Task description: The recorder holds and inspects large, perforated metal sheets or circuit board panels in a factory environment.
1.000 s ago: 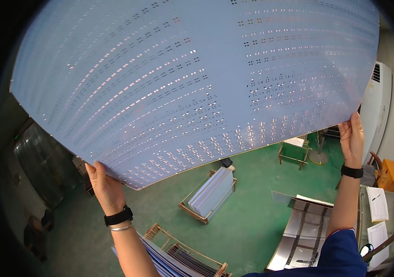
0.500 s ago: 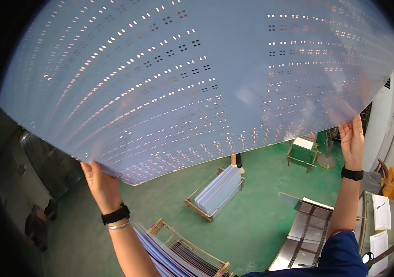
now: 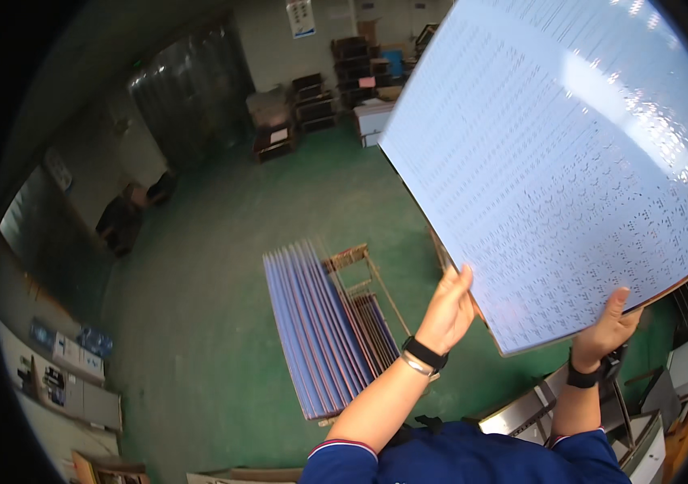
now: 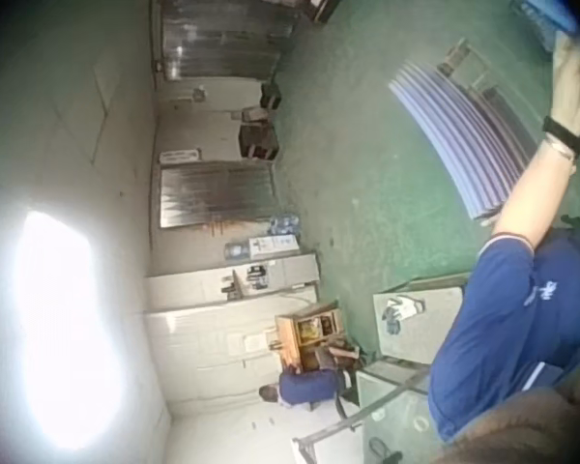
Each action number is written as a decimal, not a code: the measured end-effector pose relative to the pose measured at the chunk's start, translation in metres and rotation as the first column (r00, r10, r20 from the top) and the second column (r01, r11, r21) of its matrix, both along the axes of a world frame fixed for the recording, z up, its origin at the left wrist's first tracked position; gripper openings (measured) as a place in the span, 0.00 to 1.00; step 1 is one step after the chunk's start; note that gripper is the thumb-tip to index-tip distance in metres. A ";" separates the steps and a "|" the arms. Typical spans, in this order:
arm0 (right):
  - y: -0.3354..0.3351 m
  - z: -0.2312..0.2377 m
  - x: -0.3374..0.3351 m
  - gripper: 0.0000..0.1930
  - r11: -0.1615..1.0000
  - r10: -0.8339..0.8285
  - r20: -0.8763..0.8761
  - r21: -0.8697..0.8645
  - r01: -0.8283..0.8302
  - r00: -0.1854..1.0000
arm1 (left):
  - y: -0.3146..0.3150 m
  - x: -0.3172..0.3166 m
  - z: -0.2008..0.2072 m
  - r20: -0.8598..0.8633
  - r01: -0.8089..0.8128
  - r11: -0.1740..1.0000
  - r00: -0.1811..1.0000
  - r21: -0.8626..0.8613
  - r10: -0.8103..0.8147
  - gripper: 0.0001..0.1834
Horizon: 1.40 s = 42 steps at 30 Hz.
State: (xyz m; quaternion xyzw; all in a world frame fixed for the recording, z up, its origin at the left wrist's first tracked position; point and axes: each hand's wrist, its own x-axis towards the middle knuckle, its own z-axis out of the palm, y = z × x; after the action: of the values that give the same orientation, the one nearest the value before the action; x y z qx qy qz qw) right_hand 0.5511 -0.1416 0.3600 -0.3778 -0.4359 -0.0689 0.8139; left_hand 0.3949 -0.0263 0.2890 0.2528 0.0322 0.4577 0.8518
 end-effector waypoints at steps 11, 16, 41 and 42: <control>0.065 -0.059 -0.061 0.09 0.615 0.419 0.207 -0.781 -0.109 0.884 | 0.027 -0.172 -0.208 -0.636 -0.037 0.668 -0.347 0.744 0.689 0.07; 0.086 -0.093 -0.105 0.13 0.411 0.514 0.192 -0.911 -0.044 0.836 | 0.025 -0.168 -0.232 -0.532 0.146 0.618 -0.385 0.772 0.755 0.13; 0.209 -0.127 -0.168 0.29 0.147 0.690 0.112 -0.989 0.013 0.715 | 0.049 -0.192 -0.232 -0.518 0.248 0.622 -0.377 0.742 0.768 0.18; 0.211 -0.127 -0.171 0.29 0.152 0.692 0.110 -0.988 0.005 0.714 | 0.049 -0.192 -0.231 -0.513 0.244 0.617 -0.378 0.748 0.771 0.18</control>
State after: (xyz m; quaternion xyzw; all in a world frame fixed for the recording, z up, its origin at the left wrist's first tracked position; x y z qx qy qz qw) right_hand 0.3803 0.0691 0.2329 -0.6298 -0.6749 0.3048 0.2343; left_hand 0.2029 0.0230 0.0581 0.7388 0.6009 0.2689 0.1444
